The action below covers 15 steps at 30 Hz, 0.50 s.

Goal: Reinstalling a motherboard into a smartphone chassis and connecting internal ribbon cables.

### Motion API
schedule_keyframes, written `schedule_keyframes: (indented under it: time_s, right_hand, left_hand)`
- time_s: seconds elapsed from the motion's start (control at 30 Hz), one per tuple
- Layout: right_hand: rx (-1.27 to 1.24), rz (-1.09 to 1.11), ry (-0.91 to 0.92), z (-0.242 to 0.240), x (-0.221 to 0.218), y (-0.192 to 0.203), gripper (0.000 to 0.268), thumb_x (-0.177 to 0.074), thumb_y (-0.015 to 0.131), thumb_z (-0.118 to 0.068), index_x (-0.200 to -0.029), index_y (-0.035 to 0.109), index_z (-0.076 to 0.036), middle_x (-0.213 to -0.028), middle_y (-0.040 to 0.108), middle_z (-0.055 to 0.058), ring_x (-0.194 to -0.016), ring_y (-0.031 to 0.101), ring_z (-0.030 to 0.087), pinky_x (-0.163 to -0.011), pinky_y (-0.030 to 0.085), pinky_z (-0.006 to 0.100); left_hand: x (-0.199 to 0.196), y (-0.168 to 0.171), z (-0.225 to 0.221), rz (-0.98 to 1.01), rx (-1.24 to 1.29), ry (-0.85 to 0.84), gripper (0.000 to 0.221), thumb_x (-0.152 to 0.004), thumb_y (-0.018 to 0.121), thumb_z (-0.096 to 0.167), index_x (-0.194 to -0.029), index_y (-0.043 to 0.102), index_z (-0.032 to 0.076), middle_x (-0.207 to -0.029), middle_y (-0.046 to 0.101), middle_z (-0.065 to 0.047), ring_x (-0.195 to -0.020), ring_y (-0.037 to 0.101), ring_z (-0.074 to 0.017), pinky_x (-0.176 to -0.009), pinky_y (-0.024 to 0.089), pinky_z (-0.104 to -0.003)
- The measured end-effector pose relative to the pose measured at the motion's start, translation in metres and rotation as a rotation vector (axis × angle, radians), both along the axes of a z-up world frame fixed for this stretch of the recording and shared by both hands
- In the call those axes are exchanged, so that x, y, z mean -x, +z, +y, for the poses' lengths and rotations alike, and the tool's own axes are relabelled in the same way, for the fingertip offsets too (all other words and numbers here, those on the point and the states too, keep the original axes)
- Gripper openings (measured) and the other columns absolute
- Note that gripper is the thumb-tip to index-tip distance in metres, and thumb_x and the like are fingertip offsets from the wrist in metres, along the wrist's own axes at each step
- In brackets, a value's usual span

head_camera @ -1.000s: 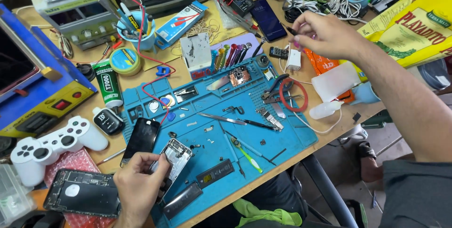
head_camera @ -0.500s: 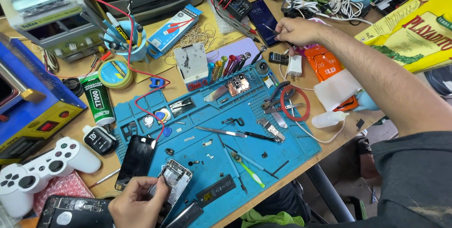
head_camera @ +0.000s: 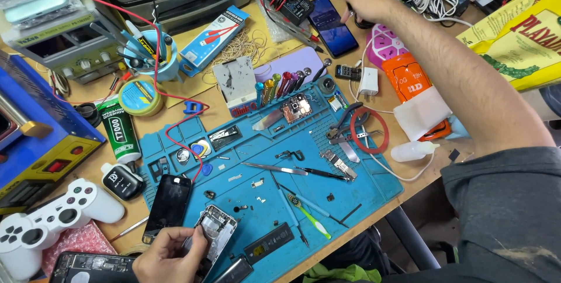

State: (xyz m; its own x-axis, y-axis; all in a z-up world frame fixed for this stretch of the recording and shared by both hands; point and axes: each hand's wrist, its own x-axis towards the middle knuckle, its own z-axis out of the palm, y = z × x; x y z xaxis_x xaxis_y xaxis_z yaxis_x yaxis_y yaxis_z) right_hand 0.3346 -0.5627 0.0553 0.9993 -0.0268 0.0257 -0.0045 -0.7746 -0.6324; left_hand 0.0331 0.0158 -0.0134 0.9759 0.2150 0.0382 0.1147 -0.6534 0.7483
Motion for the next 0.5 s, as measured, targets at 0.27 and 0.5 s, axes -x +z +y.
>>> schedule_keyframes:
  time_s: [0.27, 0.5]
  right_hand:
    - [0.046, 0.113, -0.139, 0.031, 0.071, 0.07, 0.006, -0.123, 0.052, -0.016, -0.126, 0.051, -0.011, -0.148, 0.076, 0.007, -0.074, 0.081, 0.02, -0.048, 0.048, 0.029]
    - [0.072, 0.166, -0.18, 0.121, 0.194, 0.143, 0.011, -0.118, 0.068, -0.011, -0.128, 0.063, -0.01, -0.105, 0.085, 0.008, -0.087, 0.084, 0.017, -0.089, 0.063, 0.035]
  left_hand:
    - [-0.003, -0.005, 0.008, 0.025, 0.014, -0.068, 0.015, -0.086, 0.094, 0.025, -0.085, 0.086, 0.013, -0.059, 0.068, 0.002, -0.056, 0.058, -0.0067, -0.06, 0.049, -0.025]
    - [-0.006, 0.002, 0.01, 0.145, 0.224, -0.135, 0.01, -0.088, 0.093, 0.017, -0.089, 0.089, 0.008, -0.072, 0.081, 0.0, -0.067, 0.067, -0.004, -0.068, 0.055, -0.02]
